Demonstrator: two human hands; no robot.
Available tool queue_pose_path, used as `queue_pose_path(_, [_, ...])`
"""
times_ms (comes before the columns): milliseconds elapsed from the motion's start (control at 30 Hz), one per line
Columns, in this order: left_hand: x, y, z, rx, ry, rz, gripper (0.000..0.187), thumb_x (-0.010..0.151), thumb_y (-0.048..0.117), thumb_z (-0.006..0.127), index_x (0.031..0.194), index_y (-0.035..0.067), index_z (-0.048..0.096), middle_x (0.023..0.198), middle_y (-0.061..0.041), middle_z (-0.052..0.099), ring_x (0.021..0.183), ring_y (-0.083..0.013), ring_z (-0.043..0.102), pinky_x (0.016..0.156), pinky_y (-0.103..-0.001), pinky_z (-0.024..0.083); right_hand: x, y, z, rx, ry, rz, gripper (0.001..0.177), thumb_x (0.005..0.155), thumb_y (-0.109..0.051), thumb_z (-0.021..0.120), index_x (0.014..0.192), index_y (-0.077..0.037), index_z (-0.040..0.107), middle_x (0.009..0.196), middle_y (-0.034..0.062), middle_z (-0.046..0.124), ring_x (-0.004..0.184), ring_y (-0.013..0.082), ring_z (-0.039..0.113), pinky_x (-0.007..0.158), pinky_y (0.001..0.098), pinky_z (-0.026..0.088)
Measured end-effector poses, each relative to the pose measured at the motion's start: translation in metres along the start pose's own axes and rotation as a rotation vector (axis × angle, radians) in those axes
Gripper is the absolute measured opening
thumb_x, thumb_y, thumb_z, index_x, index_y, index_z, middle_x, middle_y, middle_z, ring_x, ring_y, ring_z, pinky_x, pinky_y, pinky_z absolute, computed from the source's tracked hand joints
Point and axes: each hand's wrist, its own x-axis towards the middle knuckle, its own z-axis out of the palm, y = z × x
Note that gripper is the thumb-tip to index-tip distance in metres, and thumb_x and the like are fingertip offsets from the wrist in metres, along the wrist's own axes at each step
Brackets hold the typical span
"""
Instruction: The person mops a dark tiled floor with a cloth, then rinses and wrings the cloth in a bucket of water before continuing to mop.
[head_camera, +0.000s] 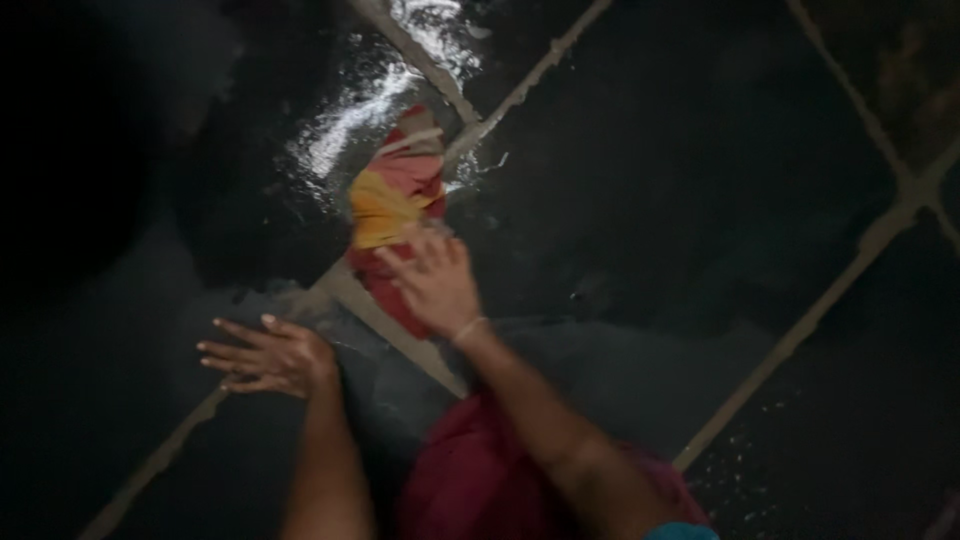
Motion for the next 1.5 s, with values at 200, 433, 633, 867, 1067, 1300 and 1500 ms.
queue_pose_path(200, [0.001,0.004,-0.006,0.014,-0.035,-0.039,0.070,0.113,0.054,0.016,0.171,0.015,0.012,0.173,-0.023,-0.003,0.162,-0.0406,0.000,0.125,-0.069,0.003,-0.168,0.143,-0.074,-0.173,0.112,0.303,0.056,0.089,-0.027,0.073,0.142,-0.017,0.059,0.148,0.0214,0.051,0.134,0.0405,0.050,0.108,0.0553,0.041])
queue_pose_path(433, [-0.004,0.011,-0.010,0.027,-0.024,-0.048,0.068,0.113,0.052,0.016,0.171,0.017,0.012,0.174,-0.021,-0.002,0.162,-0.0388,0.000,0.128,-0.067,0.004,-0.379,0.292,-0.156,-0.431,0.070,0.864,0.060,0.107,-0.034,0.050,0.159,-0.007,0.040,0.158,0.0274,0.042,0.140,0.0446,0.046,0.116,0.0581,0.039])
queue_pose_path(633, [-0.001,0.010,-0.007,0.042,-0.033,-0.060,0.067,0.113,0.051,0.019,0.170,0.017,0.011,0.174,-0.020,-0.002,0.162,-0.0389,0.000,0.127,-0.067,0.003,-0.265,0.381,-0.148,-0.281,-0.010,1.504,0.074,0.105,-0.054,0.041,0.163,-0.012,0.022,0.166,0.0213,0.024,0.150,0.0417,0.023,0.118,0.0621,0.023])
queue_pose_path(867, [-0.004,0.008,-0.008,-0.003,-0.035,-0.047,0.068,0.112,0.050,0.020,0.170,0.015,0.010,0.174,-0.020,-0.004,0.162,-0.0385,-0.003,0.127,-0.067,0.000,-0.020,0.255,-0.070,-0.338,0.007,0.830,0.074,0.101,-0.050,0.059,0.161,-0.011,0.039,0.162,0.0192,0.041,0.150,0.0402,0.035,0.120,0.0596,0.025])
queue_pose_path(1067, [-0.001,0.004,-0.004,-0.053,0.005,-0.013,0.068,0.113,0.050,0.022,0.170,0.015,0.011,0.174,-0.022,-0.003,0.162,-0.0398,-0.004,0.127,-0.067,-0.001,0.085,0.026,0.002,-0.126,-0.212,0.249,0.075,0.086,-0.054,0.059,0.151,-0.019,0.045,0.154,0.0227,0.038,0.143,0.0409,0.034,0.109,0.0618,0.028])
queue_pose_path(1300, [0.002,0.001,-0.003,-0.096,0.003,-0.011,0.070,0.109,0.052,0.025,0.167,0.012,0.017,0.172,-0.023,0.000,0.159,-0.0406,-0.001,0.123,-0.068,-0.001,0.077,-0.085,0.067,0.176,-0.222,-0.432,0.064,0.088,-0.047,0.063,0.147,-0.034,0.043,0.164,0.0102,0.026,0.149,0.0378,0.029,0.114,0.0720,0.024])
queue_pose_path(1500, [0.000,-0.001,0.002,-0.097,0.041,0.019,0.067,0.112,0.049,0.023,0.169,0.013,0.016,0.173,-0.022,0.000,0.161,-0.0390,-0.001,0.126,-0.067,0.000,0.124,-0.002,0.048,0.079,-0.187,-0.298,0.057,0.092,-0.024,0.064,0.147,-0.033,0.053,0.160,0.0096,0.039,0.151,0.0334,0.036,0.121,0.0598,0.030])
